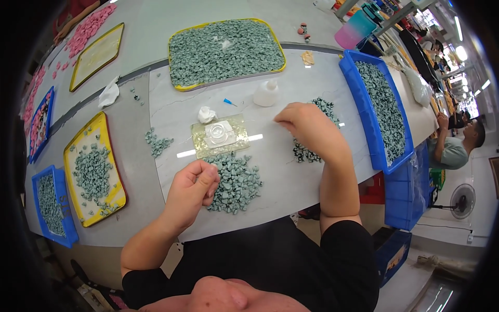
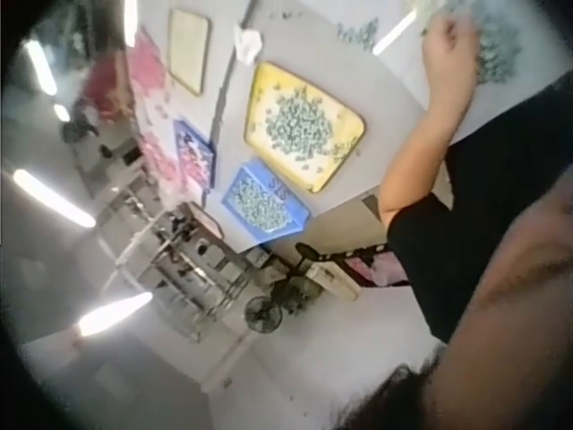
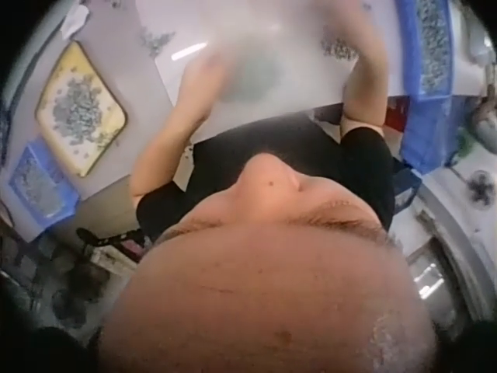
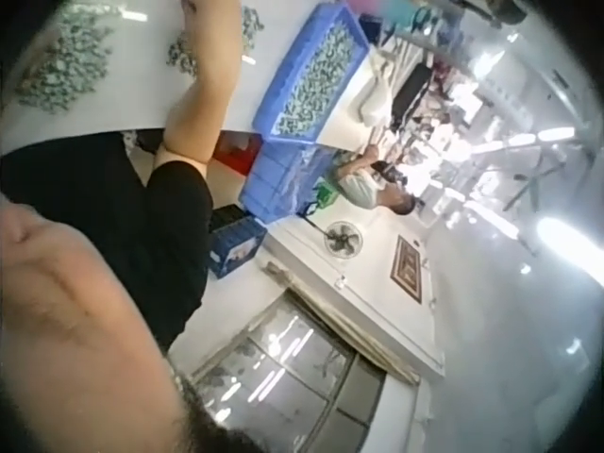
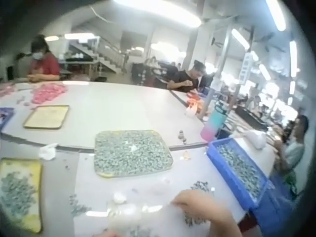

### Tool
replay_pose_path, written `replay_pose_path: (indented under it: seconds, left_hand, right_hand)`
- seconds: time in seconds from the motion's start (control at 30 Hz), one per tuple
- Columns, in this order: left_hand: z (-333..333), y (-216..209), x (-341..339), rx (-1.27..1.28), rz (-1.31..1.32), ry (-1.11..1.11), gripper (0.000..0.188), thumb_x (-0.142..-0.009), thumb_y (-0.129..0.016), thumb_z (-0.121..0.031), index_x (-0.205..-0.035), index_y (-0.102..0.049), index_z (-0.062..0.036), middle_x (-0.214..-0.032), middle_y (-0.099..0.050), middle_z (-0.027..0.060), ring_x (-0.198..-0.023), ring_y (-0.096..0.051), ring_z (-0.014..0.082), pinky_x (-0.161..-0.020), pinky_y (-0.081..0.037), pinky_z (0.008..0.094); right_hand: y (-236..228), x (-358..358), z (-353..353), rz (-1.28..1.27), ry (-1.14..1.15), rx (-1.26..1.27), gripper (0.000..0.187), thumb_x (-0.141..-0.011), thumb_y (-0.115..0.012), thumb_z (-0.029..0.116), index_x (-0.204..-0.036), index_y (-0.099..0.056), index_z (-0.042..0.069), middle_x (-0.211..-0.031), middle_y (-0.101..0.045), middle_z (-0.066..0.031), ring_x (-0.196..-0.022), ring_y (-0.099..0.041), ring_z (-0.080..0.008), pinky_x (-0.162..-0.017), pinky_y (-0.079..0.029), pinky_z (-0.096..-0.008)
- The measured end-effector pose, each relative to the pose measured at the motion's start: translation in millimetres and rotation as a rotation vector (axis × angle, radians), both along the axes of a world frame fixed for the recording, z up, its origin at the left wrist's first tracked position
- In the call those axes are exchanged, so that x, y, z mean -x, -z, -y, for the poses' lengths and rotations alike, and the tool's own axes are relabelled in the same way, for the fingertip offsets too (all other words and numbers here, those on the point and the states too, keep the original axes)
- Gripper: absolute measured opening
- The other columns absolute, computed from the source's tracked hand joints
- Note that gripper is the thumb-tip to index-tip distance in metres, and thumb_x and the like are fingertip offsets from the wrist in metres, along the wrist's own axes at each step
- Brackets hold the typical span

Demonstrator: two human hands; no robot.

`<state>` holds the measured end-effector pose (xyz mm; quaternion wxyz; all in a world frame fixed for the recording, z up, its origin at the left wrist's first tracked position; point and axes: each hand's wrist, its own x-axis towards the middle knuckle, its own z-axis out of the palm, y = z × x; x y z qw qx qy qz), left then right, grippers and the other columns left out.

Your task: Packaging small green plastic toy components into a clear plastic bag.

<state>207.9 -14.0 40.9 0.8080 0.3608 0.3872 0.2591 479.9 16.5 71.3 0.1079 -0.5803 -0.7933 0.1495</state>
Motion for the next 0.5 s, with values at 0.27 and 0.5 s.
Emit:
replay_pose_path:
  seconds: [0.27, 0.5]
  left_hand:
    - [-4.9, 5.6, -2.0, 0.139, 0.219, -0.163, 0.012, -0.090, -0.044, -0.005, -0.102, -0.045, -0.0008, -0.085, -0.051, 0.0065, -0.056, -0.035, 0.0061, -0.049, -0.031, 0.0205]
    - [-13.5, 3.8, 4.3, 0.166, 0.260, -0.239, 0.013, -0.094, -0.041, -0.010, -0.101, -0.046, -0.0003, -0.084, -0.050, 0.0059, -0.058, -0.036, 0.0071, -0.049, -0.032, 0.0204]
  right_hand:
    - [6.4, -14.3, 8.0, 0.202, 0.144, 0.185, 0.009, -0.072, -0.060, 0.004, -0.079, -0.061, 0.000, -0.078, -0.060, -0.0137, -0.077, -0.057, -0.0307, -0.070, -0.046, -0.0369]
    - [12.6, -2.3, 10.7, 0.265, 0.180, 0.166, 0.013, -0.070, -0.059, 0.001, -0.084, -0.059, 0.001, -0.078, -0.059, -0.0126, -0.076, -0.058, -0.0282, -0.067, -0.047, -0.0349]
